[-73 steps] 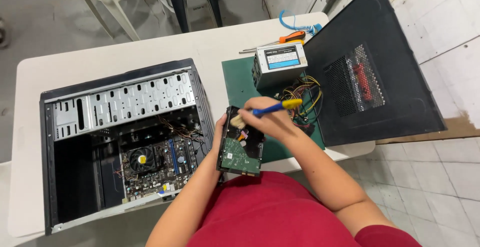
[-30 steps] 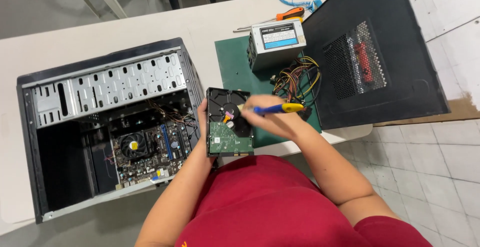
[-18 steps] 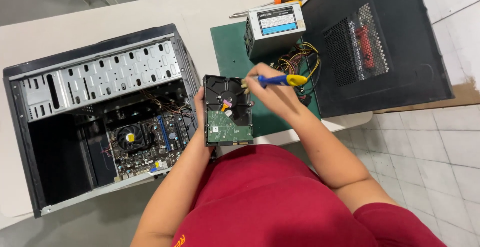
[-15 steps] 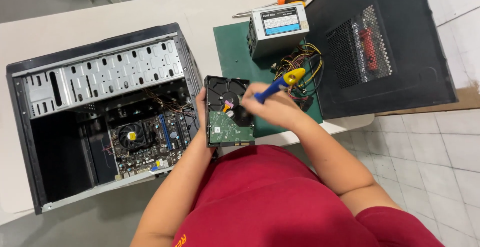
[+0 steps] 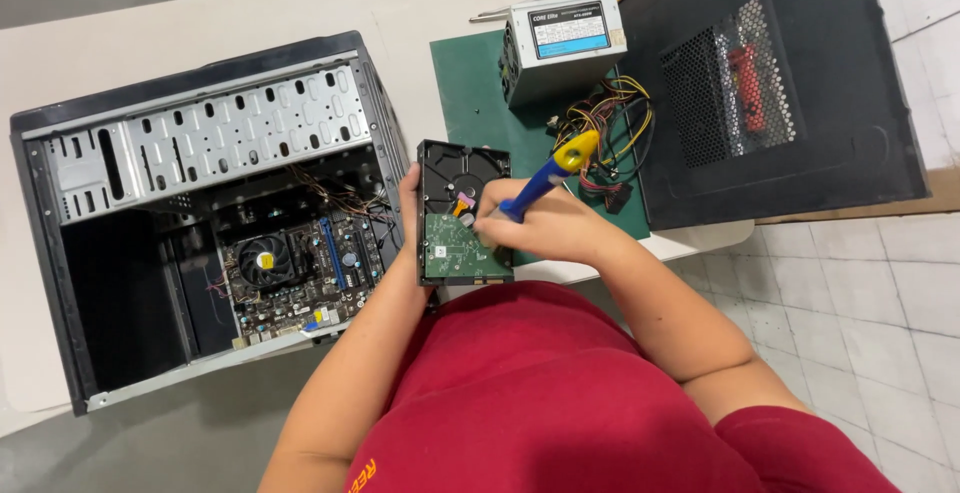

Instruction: Securing internal components, cleaning a hard drive with a brush, and installing it into a computer case.

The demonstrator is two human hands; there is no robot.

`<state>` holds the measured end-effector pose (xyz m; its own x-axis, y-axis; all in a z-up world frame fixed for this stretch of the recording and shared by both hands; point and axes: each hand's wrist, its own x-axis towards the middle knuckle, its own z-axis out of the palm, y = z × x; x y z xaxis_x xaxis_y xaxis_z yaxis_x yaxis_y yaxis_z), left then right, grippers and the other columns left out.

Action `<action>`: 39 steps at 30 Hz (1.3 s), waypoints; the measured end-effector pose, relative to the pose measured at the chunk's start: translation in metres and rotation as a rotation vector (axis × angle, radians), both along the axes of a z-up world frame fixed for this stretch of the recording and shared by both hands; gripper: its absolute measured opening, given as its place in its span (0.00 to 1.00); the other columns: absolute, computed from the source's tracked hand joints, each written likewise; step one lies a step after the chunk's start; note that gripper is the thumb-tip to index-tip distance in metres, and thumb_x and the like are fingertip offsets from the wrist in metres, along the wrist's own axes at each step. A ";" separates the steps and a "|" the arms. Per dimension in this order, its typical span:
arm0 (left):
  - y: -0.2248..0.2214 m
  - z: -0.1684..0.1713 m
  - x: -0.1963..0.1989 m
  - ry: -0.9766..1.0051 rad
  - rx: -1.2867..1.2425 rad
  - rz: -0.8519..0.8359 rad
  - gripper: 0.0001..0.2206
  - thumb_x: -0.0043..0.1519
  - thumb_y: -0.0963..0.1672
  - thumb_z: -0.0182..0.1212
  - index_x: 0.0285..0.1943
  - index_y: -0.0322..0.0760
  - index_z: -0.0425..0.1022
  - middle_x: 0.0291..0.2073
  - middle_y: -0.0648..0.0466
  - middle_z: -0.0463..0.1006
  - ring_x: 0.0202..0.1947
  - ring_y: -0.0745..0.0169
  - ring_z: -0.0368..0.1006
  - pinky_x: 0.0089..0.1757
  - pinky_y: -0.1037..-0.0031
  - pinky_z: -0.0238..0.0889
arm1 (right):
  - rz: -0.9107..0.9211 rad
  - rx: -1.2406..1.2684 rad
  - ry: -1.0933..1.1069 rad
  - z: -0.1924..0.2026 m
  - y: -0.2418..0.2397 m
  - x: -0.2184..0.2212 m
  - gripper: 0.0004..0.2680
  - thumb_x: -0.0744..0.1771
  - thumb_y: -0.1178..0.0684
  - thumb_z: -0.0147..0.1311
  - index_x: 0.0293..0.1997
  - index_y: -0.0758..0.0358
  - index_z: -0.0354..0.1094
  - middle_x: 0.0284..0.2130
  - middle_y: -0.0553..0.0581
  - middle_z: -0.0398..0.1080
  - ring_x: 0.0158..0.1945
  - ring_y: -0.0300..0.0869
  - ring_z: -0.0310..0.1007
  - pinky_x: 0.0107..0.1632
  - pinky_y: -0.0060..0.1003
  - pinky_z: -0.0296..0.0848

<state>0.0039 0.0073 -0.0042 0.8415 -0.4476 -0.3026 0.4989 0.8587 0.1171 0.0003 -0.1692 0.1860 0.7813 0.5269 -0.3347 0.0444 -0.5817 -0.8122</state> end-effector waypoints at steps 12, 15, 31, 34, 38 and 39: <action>-0.003 -0.012 0.000 0.085 0.053 0.011 0.36 0.54 0.63 0.56 0.64 0.43 0.75 0.57 0.44 0.79 0.53 0.46 0.77 0.52 0.57 0.72 | 0.156 0.081 -0.196 0.002 -0.006 0.017 0.06 0.67 0.52 0.57 0.41 0.61 0.72 0.31 0.70 0.75 0.41 0.63 0.78 0.47 0.49 0.75; -0.003 0.008 -0.003 0.112 0.096 0.014 0.36 0.53 0.63 0.57 0.64 0.43 0.76 0.57 0.46 0.78 0.53 0.46 0.77 0.53 0.58 0.72 | 0.208 0.115 -0.090 -0.006 -0.005 0.013 0.07 0.66 0.50 0.58 0.39 0.61 0.71 0.32 0.68 0.76 0.41 0.61 0.78 0.46 0.50 0.74; -0.009 0.034 -0.002 0.123 0.193 -0.015 0.39 0.55 0.66 0.53 0.64 0.41 0.75 0.58 0.43 0.77 0.53 0.43 0.77 0.53 0.53 0.72 | 0.067 0.072 -0.827 -0.073 0.006 0.058 0.03 0.69 0.50 0.54 0.43 0.54 0.69 0.28 0.54 0.69 0.38 0.52 0.75 0.42 0.42 0.74; -0.009 0.039 -0.001 0.116 0.184 0.011 0.35 0.55 0.64 0.56 0.59 0.41 0.78 0.50 0.46 0.82 0.45 0.50 0.80 0.48 0.63 0.76 | 0.072 0.243 -0.860 -0.049 0.017 0.042 0.04 0.69 0.53 0.57 0.46 0.56 0.72 0.29 0.56 0.68 0.37 0.52 0.74 0.44 0.40 0.74; -0.022 0.106 -0.023 0.212 0.244 0.012 0.37 0.55 0.63 0.54 0.61 0.34 0.74 0.49 0.40 0.81 0.45 0.44 0.79 0.52 0.57 0.74 | 0.062 0.363 -0.601 -0.017 0.002 0.019 0.08 0.67 0.51 0.64 0.49 0.58 0.74 0.38 0.61 0.75 0.44 0.56 0.77 0.49 0.46 0.75; -0.025 0.124 -0.027 0.236 0.268 0.020 0.39 0.55 0.63 0.53 0.63 0.31 0.73 0.48 0.38 0.80 0.45 0.42 0.79 0.54 0.55 0.74 | 0.021 0.359 -0.495 -0.009 -0.004 0.016 0.09 0.67 0.52 0.64 0.50 0.59 0.75 0.41 0.64 0.77 0.47 0.59 0.78 0.51 0.48 0.75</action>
<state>-0.0231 -0.0176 0.1197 0.7422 -0.3104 -0.5940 0.5226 0.8229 0.2230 0.0158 -0.1728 0.1774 0.7869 0.5561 0.2674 0.4753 -0.2700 -0.8373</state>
